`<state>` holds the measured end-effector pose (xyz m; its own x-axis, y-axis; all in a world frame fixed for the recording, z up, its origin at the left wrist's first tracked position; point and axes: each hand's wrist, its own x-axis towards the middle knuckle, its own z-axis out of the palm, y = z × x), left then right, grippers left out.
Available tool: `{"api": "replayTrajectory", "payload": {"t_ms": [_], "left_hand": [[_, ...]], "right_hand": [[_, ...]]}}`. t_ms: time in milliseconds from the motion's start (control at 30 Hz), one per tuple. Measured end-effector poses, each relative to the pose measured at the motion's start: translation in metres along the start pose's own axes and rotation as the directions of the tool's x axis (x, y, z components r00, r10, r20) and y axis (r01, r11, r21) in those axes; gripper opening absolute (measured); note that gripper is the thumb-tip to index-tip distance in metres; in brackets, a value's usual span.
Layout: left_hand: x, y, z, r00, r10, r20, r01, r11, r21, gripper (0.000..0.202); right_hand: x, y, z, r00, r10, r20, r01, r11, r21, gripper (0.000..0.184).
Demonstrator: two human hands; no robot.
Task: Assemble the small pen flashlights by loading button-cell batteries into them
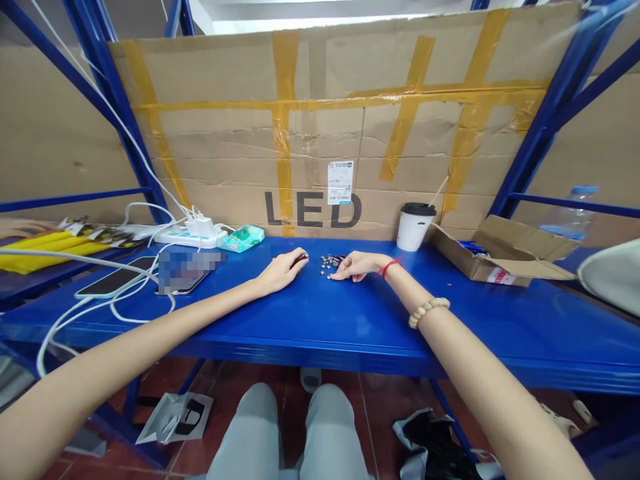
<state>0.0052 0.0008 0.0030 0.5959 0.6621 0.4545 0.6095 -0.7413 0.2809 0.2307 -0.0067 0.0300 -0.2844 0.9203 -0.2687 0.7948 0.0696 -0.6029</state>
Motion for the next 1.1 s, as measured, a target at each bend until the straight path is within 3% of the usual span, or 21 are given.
{"api": "replayTrajectory", "payload": {"t_ms": [200,400,567,700,867,1100], "left_hand": [[-0.004,0.01,-0.002,0.996,-0.094,-0.006,0.094,0.992,0.087,0.02],[-0.009,0.012,-0.005,0.963,-0.259,-0.07,0.266,0.955,0.132,0.021],[-0.011,0.024,-0.006,0.934,-0.339,-0.116,0.349,0.934,0.078,0.024],[-0.015,0.034,0.001,0.943,-0.311,-0.118,0.316,0.949,0.02,0.02],[-0.023,0.029,0.006,0.96,-0.25,-0.127,0.245,0.968,-0.059,0.015],[-0.022,0.02,0.007,0.978,-0.149,-0.143,0.123,0.977,-0.176,0.013]], "right_hand": [[0.01,-0.004,0.012,0.983,0.072,-0.167,-0.081,0.996,-0.047,0.047],[-0.008,0.001,0.024,0.944,-0.008,-0.33,-0.01,0.999,-0.051,0.04],[-0.017,-0.005,0.034,0.888,-0.06,-0.456,0.034,0.997,-0.065,0.033],[-0.017,-0.023,0.046,0.834,-0.127,-0.537,0.119,0.992,-0.05,0.031],[-0.023,-0.042,0.057,0.76,-0.213,-0.614,0.258,0.966,-0.016,0.033],[-0.022,-0.04,0.076,0.712,-0.204,-0.671,0.404,0.902,0.155,0.042]]}}
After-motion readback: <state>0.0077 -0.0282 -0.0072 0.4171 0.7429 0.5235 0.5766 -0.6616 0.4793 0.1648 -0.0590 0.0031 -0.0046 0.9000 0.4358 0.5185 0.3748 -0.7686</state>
